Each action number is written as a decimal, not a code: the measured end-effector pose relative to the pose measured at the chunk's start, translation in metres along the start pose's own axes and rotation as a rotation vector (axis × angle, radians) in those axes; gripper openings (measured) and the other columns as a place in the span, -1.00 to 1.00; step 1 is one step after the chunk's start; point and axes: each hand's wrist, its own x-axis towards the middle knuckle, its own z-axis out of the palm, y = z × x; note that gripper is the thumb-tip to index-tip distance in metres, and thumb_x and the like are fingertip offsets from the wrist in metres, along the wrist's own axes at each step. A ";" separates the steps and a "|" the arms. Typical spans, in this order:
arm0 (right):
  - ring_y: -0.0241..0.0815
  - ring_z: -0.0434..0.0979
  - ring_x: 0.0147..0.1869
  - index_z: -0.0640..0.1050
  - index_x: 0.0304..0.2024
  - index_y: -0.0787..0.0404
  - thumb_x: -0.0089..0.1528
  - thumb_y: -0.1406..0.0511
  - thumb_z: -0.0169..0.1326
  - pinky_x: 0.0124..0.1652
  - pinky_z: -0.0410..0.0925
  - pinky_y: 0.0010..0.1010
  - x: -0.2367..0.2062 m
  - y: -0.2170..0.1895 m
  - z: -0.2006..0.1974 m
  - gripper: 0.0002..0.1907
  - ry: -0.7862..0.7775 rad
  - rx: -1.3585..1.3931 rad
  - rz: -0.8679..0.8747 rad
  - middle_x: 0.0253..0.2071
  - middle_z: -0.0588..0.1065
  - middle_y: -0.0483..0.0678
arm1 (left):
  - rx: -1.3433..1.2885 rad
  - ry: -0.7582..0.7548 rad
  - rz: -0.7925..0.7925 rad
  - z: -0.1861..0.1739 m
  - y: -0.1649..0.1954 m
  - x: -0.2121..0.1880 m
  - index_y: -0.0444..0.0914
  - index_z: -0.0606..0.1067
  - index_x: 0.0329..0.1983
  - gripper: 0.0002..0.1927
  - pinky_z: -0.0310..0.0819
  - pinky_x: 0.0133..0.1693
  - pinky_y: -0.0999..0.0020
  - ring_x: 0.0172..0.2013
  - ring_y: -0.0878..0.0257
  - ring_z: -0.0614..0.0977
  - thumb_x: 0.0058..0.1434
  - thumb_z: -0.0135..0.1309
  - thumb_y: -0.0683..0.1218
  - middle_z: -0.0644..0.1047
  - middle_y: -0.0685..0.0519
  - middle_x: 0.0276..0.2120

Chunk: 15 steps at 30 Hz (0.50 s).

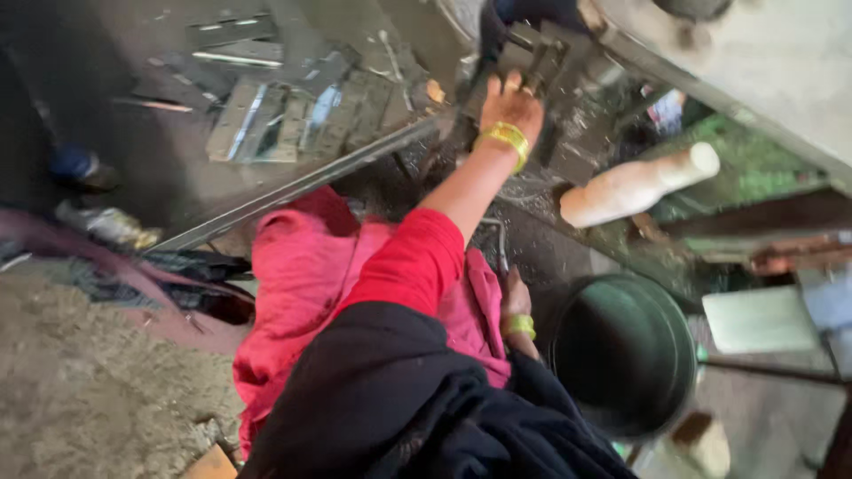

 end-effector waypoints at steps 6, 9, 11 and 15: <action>0.21 0.57 0.00 0.45 0.10 0.37 0.33 0.22 0.19 -0.02 0.40 -0.05 0.002 -0.037 -0.024 -0.59 0.344 0.091 -0.254 -0.01 0.52 0.22 | -0.247 0.595 0.066 -0.017 -0.086 -0.097 -0.19 0.65 -0.13 -0.55 0.32 -0.03 -0.08 0.07 -0.08 0.51 -0.17 0.13 -0.09 0.61 -0.10 -0.07; 0.07 0.59 -0.01 0.45 0.11 0.35 0.36 0.28 0.18 0.02 0.41 -0.14 -0.005 -0.078 -0.067 -0.64 0.471 0.273 -0.285 -0.02 0.53 0.12 | -0.309 0.512 -0.242 -0.020 -0.184 -0.140 -0.14 0.61 -0.36 -0.87 0.48 -0.04 -0.01 -0.12 -0.11 0.64 0.01 0.12 -0.16 0.62 -0.11 -0.22; -0.05 0.60 0.01 0.46 0.11 0.31 0.41 0.32 0.16 0.06 0.43 -0.22 -0.003 -0.107 -0.099 -0.71 0.515 0.342 -0.319 -0.03 0.54 0.04 | 0.076 0.371 -0.472 -0.019 -0.237 -0.149 -0.18 0.59 -0.13 -0.68 0.37 0.00 -0.09 0.06 -0.08 0.56 0.00 0.13 -0.09 0.59 -0.13 -0.03; 0.01 0.60 -0.01 0.54 0.04 0.25 0.39 0.33 0.19 0.02 0.43 -0.21 0.002 -0.157 -0.137 -0.79 0.599 0.216 -0.358 -0.06 0.53 0.07 | 0.120 0.340 -0.492 -0.014 -0.281 -0.126 -0.23 0.45 0.20 -0.47 0.15 0.19 -0.09 0.29 -0.04 0.39 0.13 0.10 -0.04 0.46 -0.15 0.24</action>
